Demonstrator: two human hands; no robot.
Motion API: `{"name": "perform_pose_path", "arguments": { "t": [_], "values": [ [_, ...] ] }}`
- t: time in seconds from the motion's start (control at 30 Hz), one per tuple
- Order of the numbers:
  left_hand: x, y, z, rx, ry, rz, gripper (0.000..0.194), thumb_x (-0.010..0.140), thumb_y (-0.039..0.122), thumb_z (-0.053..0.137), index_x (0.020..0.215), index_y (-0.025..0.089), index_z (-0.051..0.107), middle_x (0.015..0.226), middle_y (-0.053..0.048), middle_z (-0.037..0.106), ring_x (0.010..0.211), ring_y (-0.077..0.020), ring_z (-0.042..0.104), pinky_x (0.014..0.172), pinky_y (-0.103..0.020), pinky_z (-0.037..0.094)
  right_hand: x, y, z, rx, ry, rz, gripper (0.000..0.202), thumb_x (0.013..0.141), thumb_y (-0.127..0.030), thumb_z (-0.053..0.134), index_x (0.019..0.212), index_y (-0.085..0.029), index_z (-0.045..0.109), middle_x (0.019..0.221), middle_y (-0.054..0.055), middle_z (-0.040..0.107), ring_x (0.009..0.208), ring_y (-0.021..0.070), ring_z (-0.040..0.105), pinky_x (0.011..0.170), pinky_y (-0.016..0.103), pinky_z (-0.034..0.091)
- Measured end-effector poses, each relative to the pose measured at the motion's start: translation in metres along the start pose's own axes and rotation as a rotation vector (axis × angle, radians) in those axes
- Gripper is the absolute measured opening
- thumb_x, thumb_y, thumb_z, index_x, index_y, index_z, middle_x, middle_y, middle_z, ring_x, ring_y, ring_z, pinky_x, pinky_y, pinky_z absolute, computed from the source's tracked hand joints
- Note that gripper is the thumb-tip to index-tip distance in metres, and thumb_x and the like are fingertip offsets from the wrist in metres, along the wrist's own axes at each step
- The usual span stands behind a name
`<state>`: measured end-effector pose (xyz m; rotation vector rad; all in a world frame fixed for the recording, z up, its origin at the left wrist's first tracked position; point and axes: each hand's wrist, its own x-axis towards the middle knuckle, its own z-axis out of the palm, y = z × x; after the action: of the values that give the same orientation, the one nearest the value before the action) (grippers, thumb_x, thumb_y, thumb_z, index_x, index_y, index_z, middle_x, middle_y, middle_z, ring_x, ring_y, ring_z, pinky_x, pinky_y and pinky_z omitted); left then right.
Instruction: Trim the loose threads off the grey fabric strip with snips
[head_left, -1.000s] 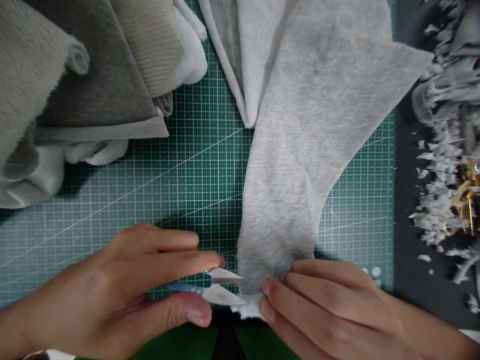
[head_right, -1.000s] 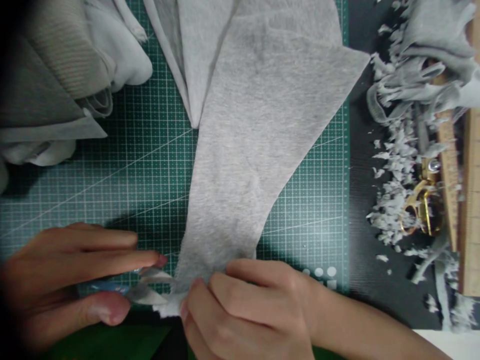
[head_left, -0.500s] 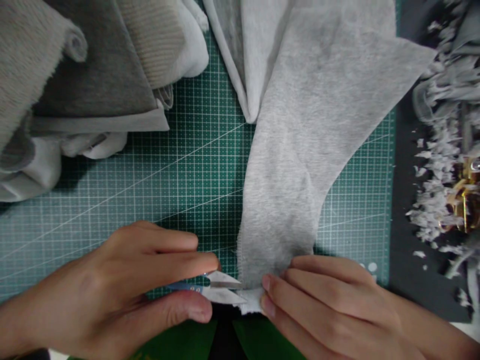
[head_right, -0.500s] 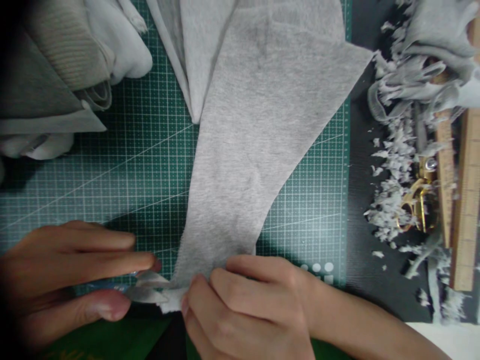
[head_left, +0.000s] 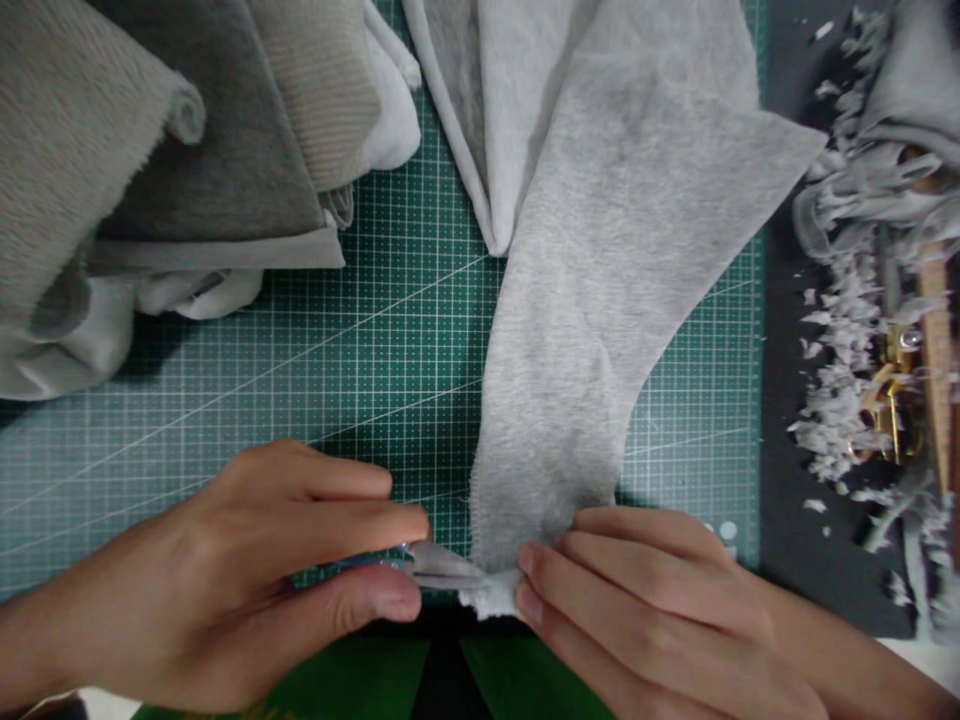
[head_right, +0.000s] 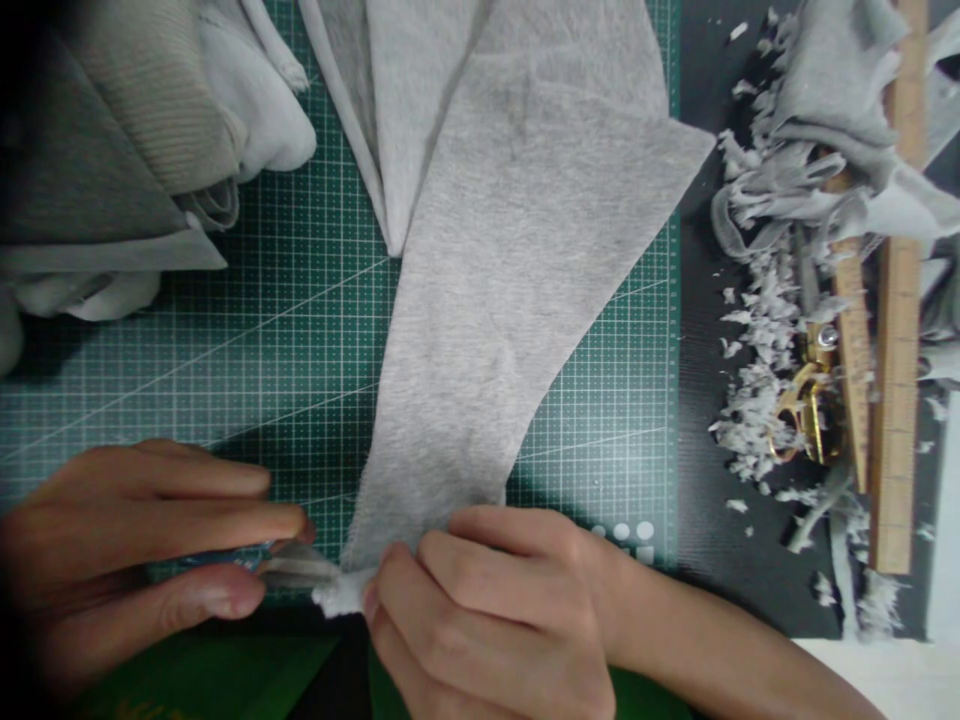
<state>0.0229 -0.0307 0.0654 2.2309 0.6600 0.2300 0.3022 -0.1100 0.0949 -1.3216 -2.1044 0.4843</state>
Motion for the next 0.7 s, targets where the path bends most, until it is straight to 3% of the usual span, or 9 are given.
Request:
{"name": "perform_pose_path", "arguments": {
  "t": [0.07, 0.13, 0.2, 0.33, 0.53, 0.7],
  "values": [
    [0.005, 0.0, -0.001, -0.017, 0.012, 0.018, 0.024, 0.1, 0.035, 0.062, 0.122, 0.03, 0.068, 0.102, 0.001, 0.077, 0.086, -0.012, 0.072, 0.075, -0.023, 0.055, 0.0, 0.003, 0.005, 0.067, 0.082, 0.024, 0.033, 0.103, -0.001, 0.053, 0.083, -0.014, 0.075, 0.091, -0.002, 0.081, 0.085, 0.0098, 0.075, 0.079, 0.024, 0.065],
    [0.01, 0.001, -0.003, -0.04, 0.006, 0.036, 0.02, 0.102, 0.035, 0.06, 0.12, 0.029, 0.068, 0.098, 0.001, 0.077, 0.083, -0.0113, 0.073, 0.07, -0.023, 0.055, 0.001, 0.008, 0.008, 0.065, 0.14, -0.141, 0.034, 0.102, 0.001, 0.053, 0.081, -0.014, 0.075, 0.088, -0.003, 0.081, 0.081, 0.0084, 0.074, 0.075, 0.021, 0.065],
    [0.014, 0.002, -0.005, -0.067, -0.007, 0.026, 0.019, 0.104, 0.035, 0.056, 0.118, 0.029, 0.067, 0.095, 0.002, 0.077, 0.081, -0.0103, 0.073, 0.069, -0.022, 0.055, 0.001, 0.011, 0.008, 0.043, 0.149, -0.198, 0.035, 0.102, 0.001, 0.053, 0.081, -0.015, 0.076, 0.088, -0.004, 0.081, 0.08, 0.0073, 0.074, 0.075, 0.019, 0.064],
    [0.018, 0.003, -0.007, -0.054, 0.01, 0.019, 0.016, 0.106, 0.037, 0.053, 0.115, 0.032, 0.065, 0.092, 0.005, 0.078, 0.081, -0.0106, 0.074, 0.067, -0.023, 0.054, -0.002, 0.007, 0.005, 0.02, 0.062, -0.037, 0.03, 0.104, -0.003, 0.056, 0.086, -0.015, 0.076, 0.094, -0.004, 0.081, 0.086, 0.0076, 0.075, 0.08, 0.022, 0.064],
    [0.022, 0.003, -0.011, -0.055, 0.037, -0.012, 0.022, 0.105, 0.048, 0.051, 0.116, 0.033, 0.065, 0.092, 0.007, 0.08, 0.083, -0.0121, 0.075, 0.066, -0.023, 0.055, -0.004, 0.003, 0.006, 0.053, 0.13, -0.066, 0.034, 0.103, -0.001, 0.053, 0.082, -0.011, 0.076, 0.089, 0.001, 0.081, 0.082, 0.0115, 0.076, 0.076, 0.026, 0.066],
    [0.024, 0.002, -0.013, -0.07, 0.023, -0.003, 0.022, 0.105, 0.048, 0.051, 0.116, 0.035, 0.065, 0.09, 0.007, 0.08, 0.079, -0.0123, 0.074, 0.059, -0.025, 0.052, -0.006, 0.001, 0.003, 0.047, 0.086, -0.021, 0.032, 0.105, -0.003, 0.053, 0.088, -0.013, 0.077, 0.094, -0.001, 0.082, 0.086, 0.0114, 0.076, 0.077, 0.028, 0.066]
  ]
}}
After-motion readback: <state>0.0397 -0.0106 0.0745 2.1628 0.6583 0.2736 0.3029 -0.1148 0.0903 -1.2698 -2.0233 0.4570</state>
